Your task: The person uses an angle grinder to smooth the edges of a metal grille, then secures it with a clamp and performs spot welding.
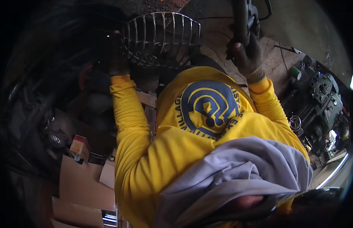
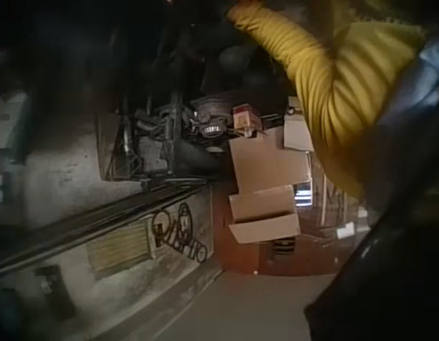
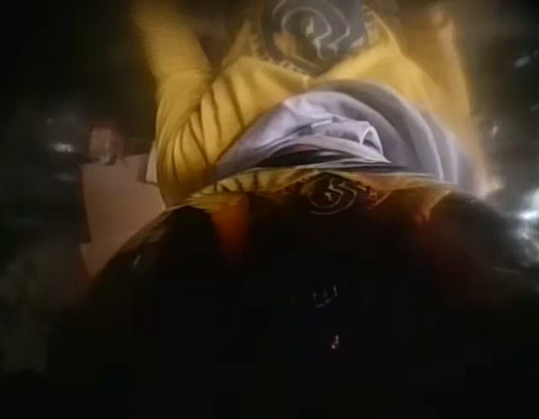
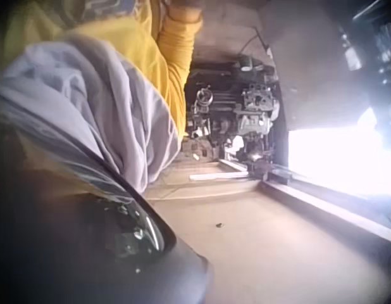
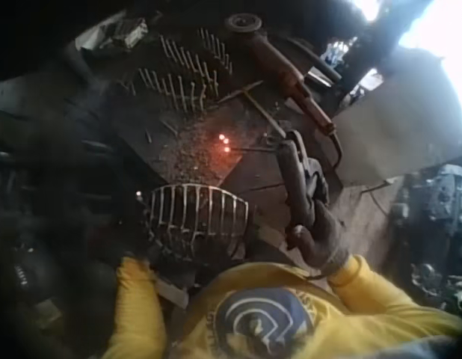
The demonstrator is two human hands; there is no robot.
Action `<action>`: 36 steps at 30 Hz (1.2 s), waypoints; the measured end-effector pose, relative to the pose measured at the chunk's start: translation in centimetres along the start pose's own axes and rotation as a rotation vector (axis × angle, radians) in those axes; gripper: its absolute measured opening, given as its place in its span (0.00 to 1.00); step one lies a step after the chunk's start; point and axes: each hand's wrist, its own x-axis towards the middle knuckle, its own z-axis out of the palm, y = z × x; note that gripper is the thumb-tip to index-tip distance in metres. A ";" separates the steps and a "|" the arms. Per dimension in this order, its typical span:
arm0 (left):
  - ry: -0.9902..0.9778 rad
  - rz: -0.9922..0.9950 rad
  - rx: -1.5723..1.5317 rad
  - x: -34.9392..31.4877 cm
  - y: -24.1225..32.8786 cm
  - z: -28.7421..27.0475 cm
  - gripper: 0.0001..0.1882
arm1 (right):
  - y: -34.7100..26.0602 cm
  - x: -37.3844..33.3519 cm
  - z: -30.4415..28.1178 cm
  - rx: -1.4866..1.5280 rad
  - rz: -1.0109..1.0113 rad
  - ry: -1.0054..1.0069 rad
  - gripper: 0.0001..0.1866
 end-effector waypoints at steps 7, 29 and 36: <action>0.203 -0.165 -0.677 -0.7 -1.3 5.1 0.23 | 0.9 -1.5 -0.7 -0.257 -0.102 -0.108 0.25; 0.413 -0.423 -1.767 -1.0 0.4 4.6 0.19 | 1.6 -1.3 1.2 -0.434 -0.171 -0.235 0.33; 0.540 -0.384 -1.357 -0.3 0.4 1.8 0.14 | -0.1 -2.1 0.7 -0.443 -0.179 -0.261 0.33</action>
